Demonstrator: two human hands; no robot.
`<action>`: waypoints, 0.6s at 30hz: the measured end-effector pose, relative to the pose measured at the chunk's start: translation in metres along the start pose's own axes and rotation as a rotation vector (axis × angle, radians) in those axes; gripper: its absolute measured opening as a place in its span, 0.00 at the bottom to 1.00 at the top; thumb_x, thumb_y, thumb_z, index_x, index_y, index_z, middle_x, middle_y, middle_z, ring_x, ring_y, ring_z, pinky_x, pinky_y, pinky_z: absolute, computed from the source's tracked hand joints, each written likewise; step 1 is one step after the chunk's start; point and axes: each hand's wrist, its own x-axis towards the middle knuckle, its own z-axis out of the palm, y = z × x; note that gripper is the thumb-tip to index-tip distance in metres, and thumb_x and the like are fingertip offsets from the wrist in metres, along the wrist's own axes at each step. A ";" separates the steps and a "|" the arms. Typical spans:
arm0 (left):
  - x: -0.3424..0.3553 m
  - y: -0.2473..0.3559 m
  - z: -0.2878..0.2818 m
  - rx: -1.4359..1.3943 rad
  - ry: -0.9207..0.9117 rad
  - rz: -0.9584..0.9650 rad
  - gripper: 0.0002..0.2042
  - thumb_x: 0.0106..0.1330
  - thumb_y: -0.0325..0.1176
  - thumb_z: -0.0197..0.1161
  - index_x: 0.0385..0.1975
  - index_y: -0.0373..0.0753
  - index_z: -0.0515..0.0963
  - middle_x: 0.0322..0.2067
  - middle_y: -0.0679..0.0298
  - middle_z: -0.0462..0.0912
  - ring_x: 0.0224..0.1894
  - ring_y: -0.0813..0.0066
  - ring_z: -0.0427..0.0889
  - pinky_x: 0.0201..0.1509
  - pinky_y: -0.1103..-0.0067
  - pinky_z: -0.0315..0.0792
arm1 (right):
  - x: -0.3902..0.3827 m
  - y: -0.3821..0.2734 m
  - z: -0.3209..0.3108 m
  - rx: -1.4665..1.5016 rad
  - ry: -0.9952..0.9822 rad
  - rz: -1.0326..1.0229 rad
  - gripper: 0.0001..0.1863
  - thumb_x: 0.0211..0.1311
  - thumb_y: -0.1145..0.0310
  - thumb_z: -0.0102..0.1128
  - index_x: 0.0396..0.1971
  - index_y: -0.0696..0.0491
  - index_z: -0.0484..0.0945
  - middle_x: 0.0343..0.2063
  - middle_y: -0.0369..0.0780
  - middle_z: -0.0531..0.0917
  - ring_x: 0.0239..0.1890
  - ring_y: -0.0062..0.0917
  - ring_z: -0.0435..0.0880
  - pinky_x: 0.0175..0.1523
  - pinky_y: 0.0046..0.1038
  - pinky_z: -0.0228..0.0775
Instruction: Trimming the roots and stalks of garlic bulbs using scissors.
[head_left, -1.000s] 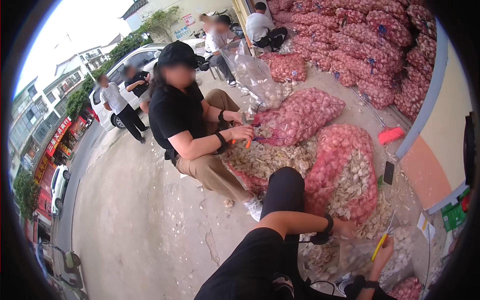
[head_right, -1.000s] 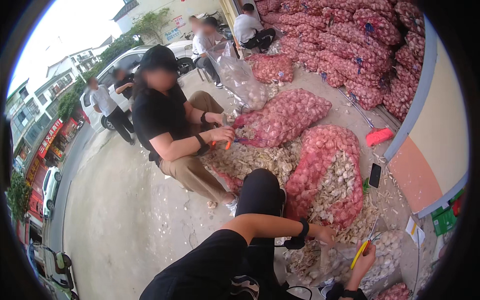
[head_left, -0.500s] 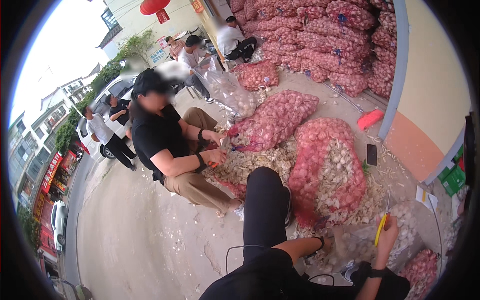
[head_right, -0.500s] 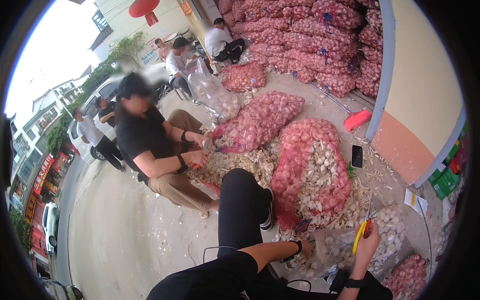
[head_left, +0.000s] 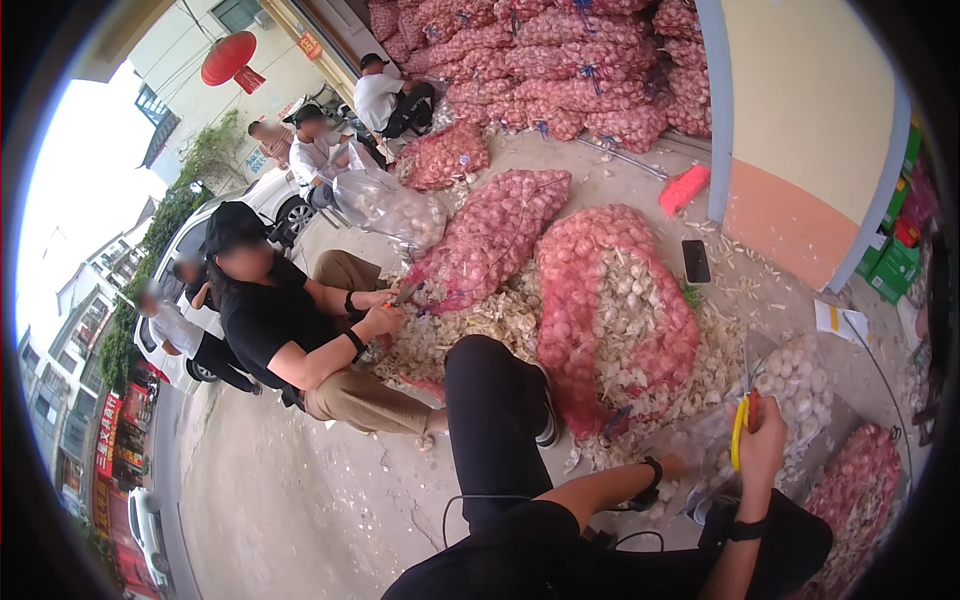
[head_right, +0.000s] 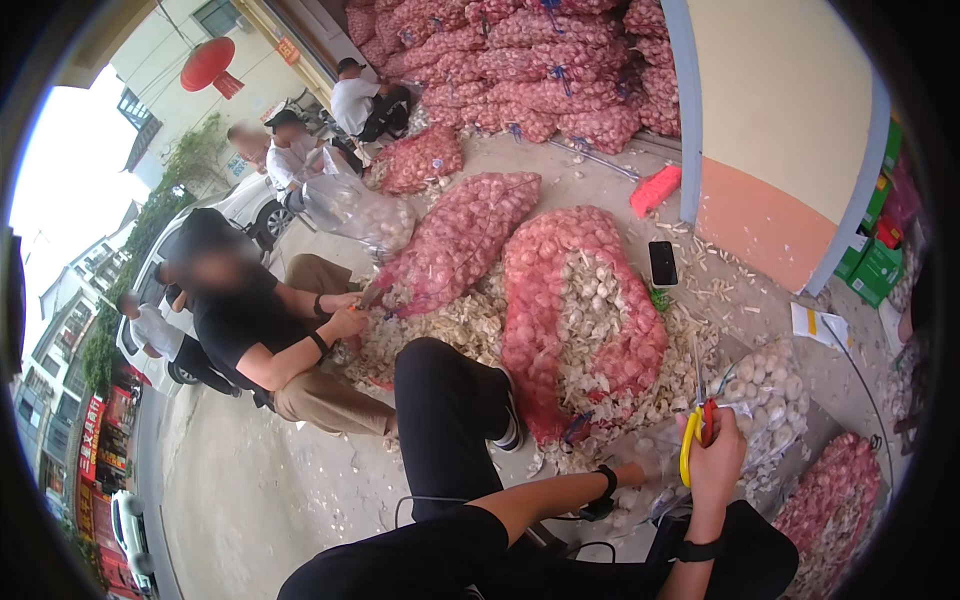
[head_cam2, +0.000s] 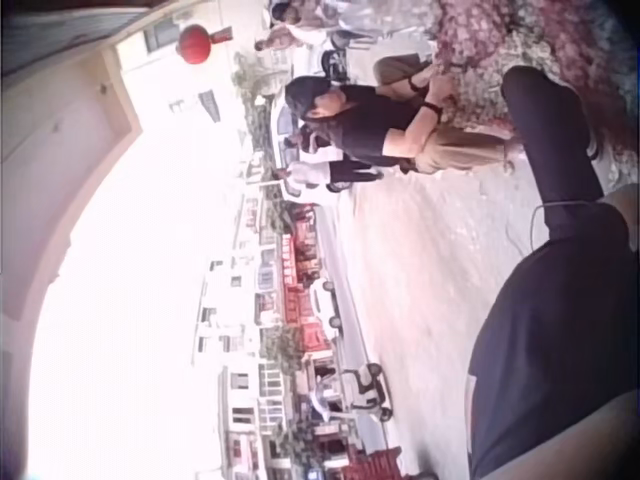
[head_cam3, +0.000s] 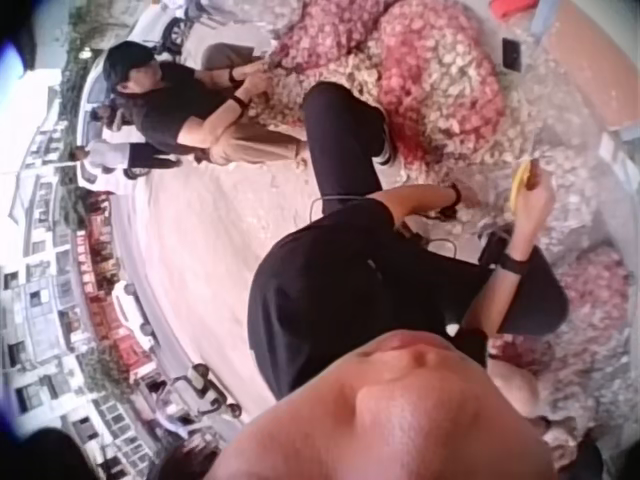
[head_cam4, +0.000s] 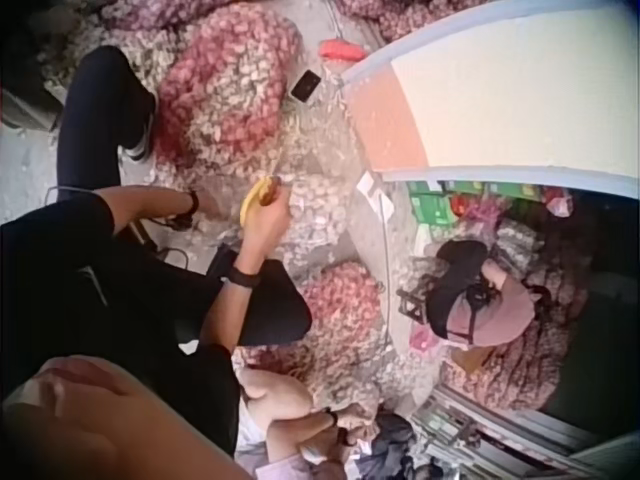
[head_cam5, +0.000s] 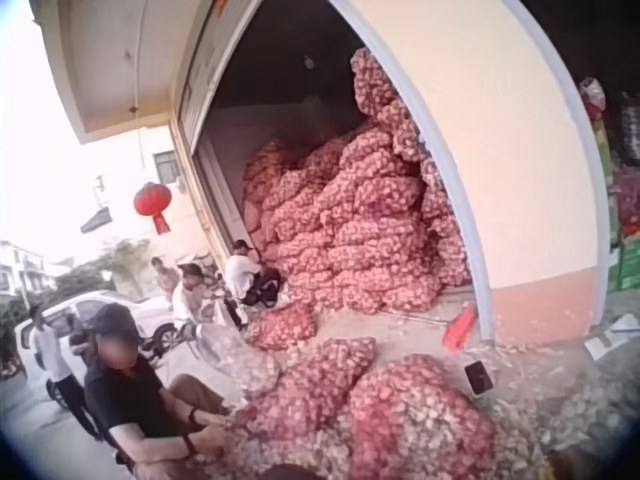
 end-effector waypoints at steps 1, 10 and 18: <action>-0.003 0.002 -0.002 0.030 -0.022 0.037 0.17 0.61 0.46 0.63 0.40 0.38 0.86 0.40 0.54 0.88 0.43 0.57 0.86 0.48 0.65 0.77 | 0.000 0.001 0.002 0.017 -0.011 0.000 0.21 0.55 0.60 0.77 0.28 0.58 0.72 0.18 0.37 0.76 0.19 0.21 0.69 0.26 0.28 0.62; -0.037 -0.011 -0.051 0.279 -0.194 0.351 0.18 0.61 0.47 0.64 0.38 0.39 0.87 0.39 0.56 0.88 0.40 0.57 0.86 0.46 0.65 0.77 | 0.005 0.006 0.013 -0.070 -0.109 0.010 0.21 0.54 0.61 0.77 0.30 0.59 0.73 0.19 0.37 0.76 0.21 0.21 0.71 0.28 0.29 0.63; -0.136 -0.016 -0.182 0.127 -0.201 0.417 0.19 0.63 0.45 0.60 0.35 0.32 0.85 0.33 0.49 0.86 0.37 0.50 0.84 0.43 0.61 0.75 | 0.003 0.023 0.026 -0.177 -0.184 0.089 0.21 0.49 0.61 0.79 0.29 0.61 0.78 0.16 0.43 0.78 0.20 0.32 0.78 0.28 0.33 0.68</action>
